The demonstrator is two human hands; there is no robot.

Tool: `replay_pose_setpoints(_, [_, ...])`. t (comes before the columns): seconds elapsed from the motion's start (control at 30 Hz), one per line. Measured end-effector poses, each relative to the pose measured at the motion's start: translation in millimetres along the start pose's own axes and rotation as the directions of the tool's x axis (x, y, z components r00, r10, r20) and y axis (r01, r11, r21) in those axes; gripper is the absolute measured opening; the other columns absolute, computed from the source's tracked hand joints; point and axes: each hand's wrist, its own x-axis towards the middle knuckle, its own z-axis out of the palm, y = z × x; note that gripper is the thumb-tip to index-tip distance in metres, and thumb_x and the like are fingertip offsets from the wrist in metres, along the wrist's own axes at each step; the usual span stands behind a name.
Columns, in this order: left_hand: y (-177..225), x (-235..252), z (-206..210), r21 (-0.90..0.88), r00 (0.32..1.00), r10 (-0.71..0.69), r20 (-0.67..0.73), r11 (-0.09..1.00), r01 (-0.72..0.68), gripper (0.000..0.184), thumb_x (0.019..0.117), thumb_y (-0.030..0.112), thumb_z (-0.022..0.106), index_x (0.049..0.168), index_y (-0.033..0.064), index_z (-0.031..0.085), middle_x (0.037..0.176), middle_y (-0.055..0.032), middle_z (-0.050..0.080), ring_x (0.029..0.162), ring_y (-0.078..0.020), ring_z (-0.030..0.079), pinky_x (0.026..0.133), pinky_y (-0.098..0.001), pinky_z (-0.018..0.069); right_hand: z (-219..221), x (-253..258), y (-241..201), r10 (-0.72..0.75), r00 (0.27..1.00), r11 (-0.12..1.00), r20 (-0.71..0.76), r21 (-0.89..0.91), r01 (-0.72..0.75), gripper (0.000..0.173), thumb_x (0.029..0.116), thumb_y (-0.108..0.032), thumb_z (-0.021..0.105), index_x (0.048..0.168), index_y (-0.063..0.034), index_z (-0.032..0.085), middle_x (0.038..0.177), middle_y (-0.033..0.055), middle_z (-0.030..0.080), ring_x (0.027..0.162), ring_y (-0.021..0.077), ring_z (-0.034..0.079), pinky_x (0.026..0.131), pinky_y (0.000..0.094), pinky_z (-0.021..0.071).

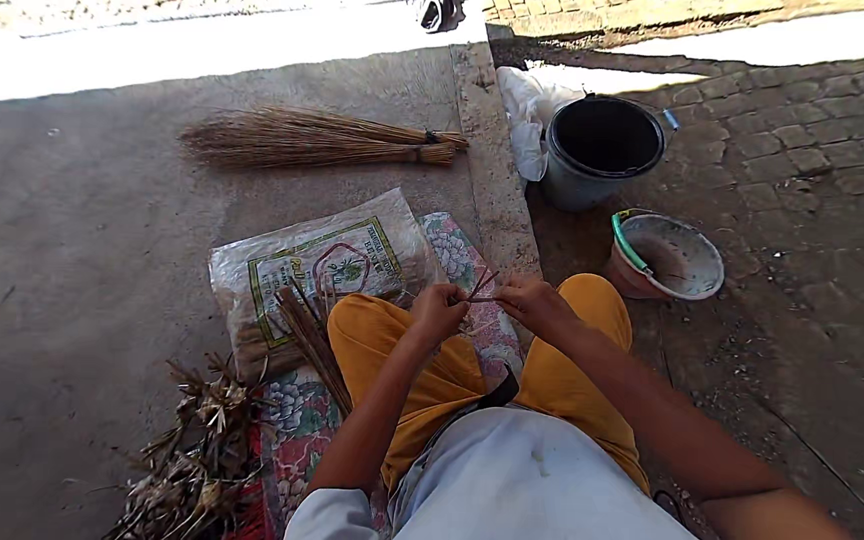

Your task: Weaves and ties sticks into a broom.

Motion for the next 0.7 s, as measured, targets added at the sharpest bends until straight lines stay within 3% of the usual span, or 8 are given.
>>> replay_pose_setpoints(0.1, [22.3, -4.7, 6.3, 0.401, 0.998, -0.068, 0.002, 0.914, 0.061, 0.023, 0.1019, 0.017, 0.057, 0.115, 0.0125, 0.076, 0.112, -0.0149, 0.072, 0.114, -0.0357, 0.065, 0.093, -0.0588, 0.0484, -2.1, 3.6, -14.9, 0.014, 0.988, 0.990, 0.152, -0.143, 0.008, 0.024, 0.1046, -0.012, 0.054, 0.105, 0.0041, 0.073, 0.099, 0.0229, 0.069, 0.098, 0.0387, 0.068, 0.091, 0.0535, 0.0499])
replay_pose_setpoints(0.2, [21.3, -5.4, 19.1, 0.538, 0.981, 0.099, 0.168, 0.825, -0.175, 0.026, 0.1043, 0.014, 0.053, 0.119, 0.0150, 0.075, 0.115, -0.0156, 0.070, 0.121, -0.0382, 0.059, 0.092, -0.0561, 0.0486, -16.4, 9.9, -20.2, 0.021, 0.982, 0.990, 0.186, -0.140, 0.005, 0.022, 0.1036, -0.014, 0.057, 0.101, 0.0005, 0.073, 0.096, 0.0179, 0.070, 0.097, 0.0361, 0.067, 0.091, 0.0582, 0.0438])
replay_pose_setpoints(0.27, [2.1, -4.6, 21.3, 0.351, 0.899, 0.403, 0.174, 0.827, -0.439, 0.022, 0.1020, 0.013, 0.058, 0.110, 0.0111, 0.078, 0.105, -0.0140, 0.072, 0.109, -0.0341, 0.064, 0.088, -0.0516, 0.0505, -27.8, 14.9, -6.4, 0.097, 0.972, 0.995, 0.215, 0.003, -0.100, 0.022, 0.1040, -0.016, 0.059, 0.095, -0.0011, 0.072, 0.086, 0.0149, 0.068, 0.086, 0.0313, 0.066, 0.081, 0.0551, 0.0462])
replay_pose_setpoints(0.33, [-12.0, -2.0, 23.7, 0.004, 0.829, 0.558, 0.015, 0.829, -0.559, 0.017, 0.0991, 0.011, 0.063, 0.102, 0.0054, 0.078, 0.101, -0.0104, 0.071, 0.097, -0.0204, 0.066, 0.086, -0.0395, 0.0535, -28.6, 15.9, 15.9, 0.113, 0.970, 0.931, 0.215, 0.317, -0.179, 0.024, 0.1040, -0.013, 0.059, 0.084, -0.0019, 0.067, 0.071, 0.0063, 0.057, 0.067, 0.0172, 0.054, 0.065, 0.0378, 0.0450])
replay_pose_setpoints(0.4, [-12.1, -3.0, 29.9, -0.341, 0.865, 0.477, -0.155, 0.796, -0.500, 0.010, 0.0958, 0.004, 0.067, 0.099, -0.0020, 0.074, 0.096, -0.0085, 0.067, 0.085, -0.0099, 0.064, 0.080, -0.0269, 0.0549, -19.9, 11.8, 22.5, 0.169, 0.961, 0.675, 0.220, 0.684, -0.276, 0.025, 0.1028, -0.006, 0.055, 0.080, -0.0041, 0.064, 0.066, -0.0035, 0.053, 0.059, 0.0028, 0.047, 0.058, 0.0193, 0.0406])
replay_pose_setpoints(0.53, [-4.3, -4.2, 38.0, -0.641, 0.954, 0.211, -0.211, 0.707, -0.298, 0.024, 0.0957, 0.002, 0.066, 0.120, 0.0000, 0.062, 0.087, -0.0031, 0.066, 0.074, -0.0073, 0.062, 0.071, -0.0250, 0.0545, -6.5, 6.0, 2.2, 0.429, 0.822, 0.180, 0.376, 0.856, -0.485, 0.025, 0.1077, -0.010, 0.049, 0.087, -0.0050, 0.062, 0.070, -0.0018, 0.058, 0.058, 0.0048, 0.054, 0.059, 0.0193, 0.0500])
replay_pose_setpoints(0.6, [-1.9, -4.5, 39.0, -0.695, 0.976, 0.135, -0.172, 0.686, -0.217, 0.023, 0.0980, 0.004, 0.065, 0.121, 0.0006, 0.065, 0.090, -0.0038, 0.068, 0.074, -0.0071, 0.063, 0.070, -0.0241, 0.0544, 0.6, 1.5, -2.6, 0.448, 0.781, 0.042, 0.436, 0.862, -0.505, 0.027, 0.1084, -0.012, 0.047, 0.086, -0.0066, 0.061, 0.069, -0.0022, 0.056, 0.057, 0.0062, 0.054, 0.059, 0.0211, 0.0514])
replay_pose_setpoints(0.7, [-2.4, -4.8, 40.6, -0.769, 0.984, 0.113, -0.140, 0.614, -0.180, 0.011, 0.0985, 0.002, 0.063, 0.108, -0.0007, 0.068, 0.087, -0.0044, 0.068, 0.073, -0.0077, 0.063, 0.070, -0.0235, 0.0551, 7.0, -6.9, -6.9, 0.405, 0.792, 0.004, 0.456, 0.866, -0.501, 0.027, 0.1082, -0.012, 0.047, 0.085, -0.0068, 0.062, 0.071, -0.0019, 0.058, 0.061, 0.0067, 0.057, 0.064, 0.0221, 0.0535])
